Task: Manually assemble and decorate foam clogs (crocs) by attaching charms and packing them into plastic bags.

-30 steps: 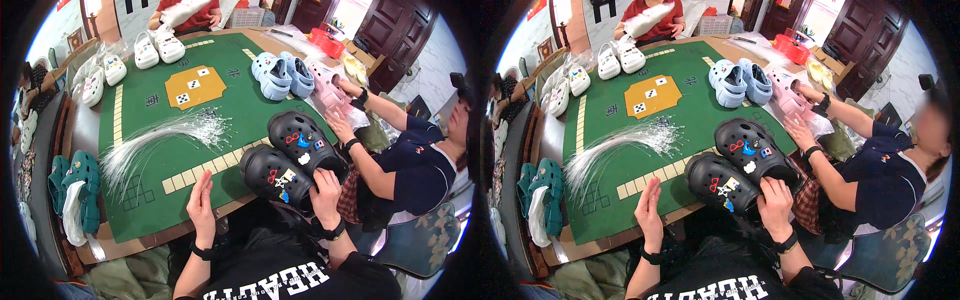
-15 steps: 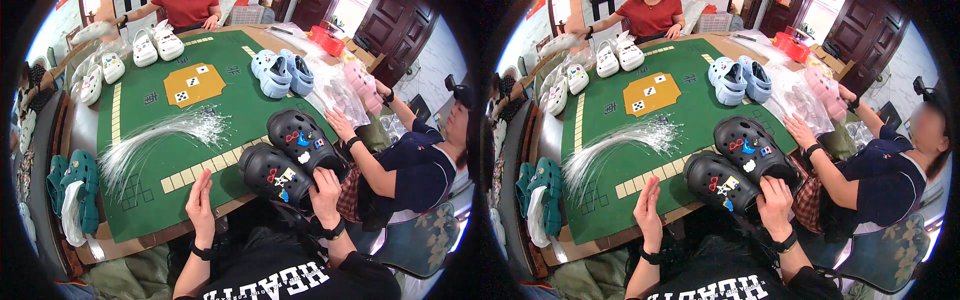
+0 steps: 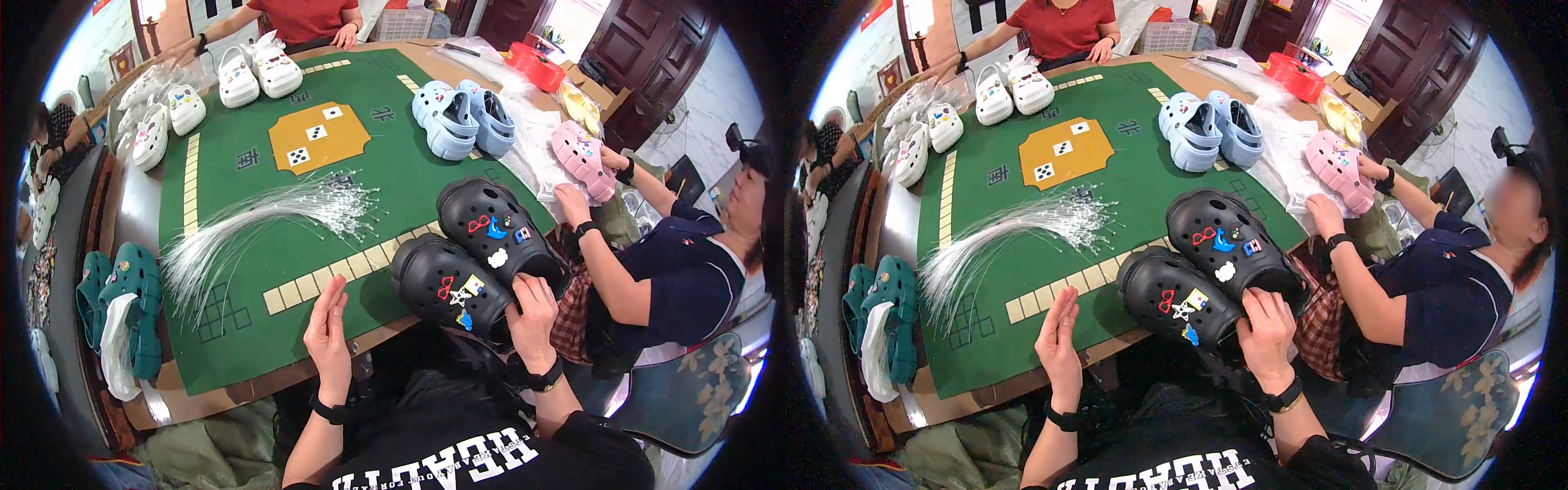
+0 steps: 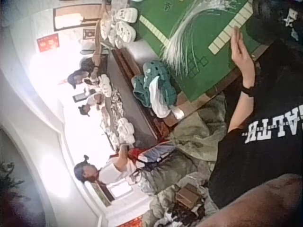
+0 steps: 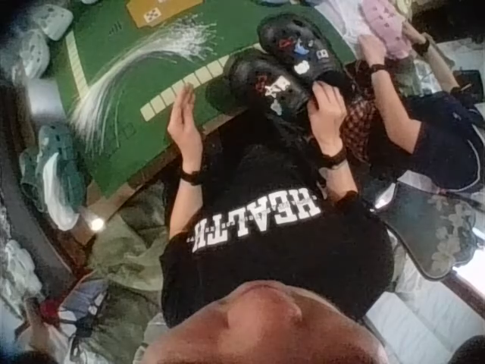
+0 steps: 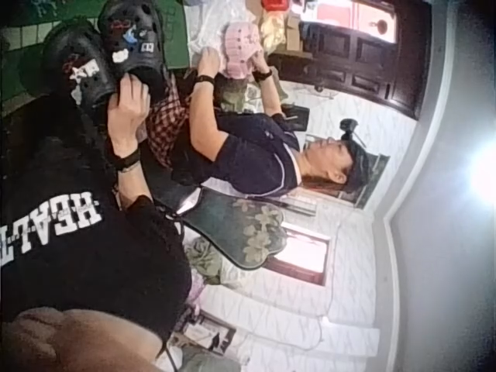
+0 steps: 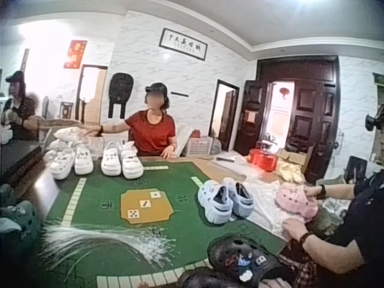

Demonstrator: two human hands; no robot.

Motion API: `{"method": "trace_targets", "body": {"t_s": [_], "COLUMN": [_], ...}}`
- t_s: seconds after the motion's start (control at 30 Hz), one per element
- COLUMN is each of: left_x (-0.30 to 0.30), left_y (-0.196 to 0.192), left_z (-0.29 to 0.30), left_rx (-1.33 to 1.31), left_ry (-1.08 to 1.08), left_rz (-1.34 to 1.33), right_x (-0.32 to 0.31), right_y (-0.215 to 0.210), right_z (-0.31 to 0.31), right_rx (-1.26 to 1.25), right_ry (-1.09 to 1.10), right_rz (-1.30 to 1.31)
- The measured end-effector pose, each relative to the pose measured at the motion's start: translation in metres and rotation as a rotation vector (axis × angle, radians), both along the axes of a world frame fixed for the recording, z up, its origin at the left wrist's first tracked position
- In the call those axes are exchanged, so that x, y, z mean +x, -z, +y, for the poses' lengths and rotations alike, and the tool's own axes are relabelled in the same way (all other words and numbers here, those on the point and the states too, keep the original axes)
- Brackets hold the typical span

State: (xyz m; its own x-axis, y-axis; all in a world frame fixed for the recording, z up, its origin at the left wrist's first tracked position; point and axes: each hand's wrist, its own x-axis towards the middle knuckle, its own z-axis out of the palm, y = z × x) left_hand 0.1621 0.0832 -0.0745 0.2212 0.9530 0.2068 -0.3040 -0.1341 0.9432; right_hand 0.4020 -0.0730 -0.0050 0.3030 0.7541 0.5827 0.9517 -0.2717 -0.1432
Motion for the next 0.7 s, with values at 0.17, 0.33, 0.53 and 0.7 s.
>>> {"method": "trace_targets", "body": {"t_s": [0.17,0.33,0.53,0.7], "left_x": [0.001,0.019,0.046,0.036], "left_y": [-0.007,-0.041,-0.063,-0.043], "left_z": [0.002,0.012,0.009,0.016], "left_rx": [-0.007,-0.093,-0.072,-0.133], "left_ry": [0.013,0.184,0.308,0.135], "left_rz": [0.005,-0.002,0.05,-0.065], "right_x": [0.001,0.004,-0.001,0.017], "right_y": [-0.001,0.004,-0.008,-0.016], "right_z": [-0.001,-0.001,-0.006,0.02], "right_rx": [0.02,0.087,0.053,0.068], "right_ry": [-0.026,-0.019,-0.07,-0.095], "right_rz": [0.035,0.056,0.015,0.066]}}
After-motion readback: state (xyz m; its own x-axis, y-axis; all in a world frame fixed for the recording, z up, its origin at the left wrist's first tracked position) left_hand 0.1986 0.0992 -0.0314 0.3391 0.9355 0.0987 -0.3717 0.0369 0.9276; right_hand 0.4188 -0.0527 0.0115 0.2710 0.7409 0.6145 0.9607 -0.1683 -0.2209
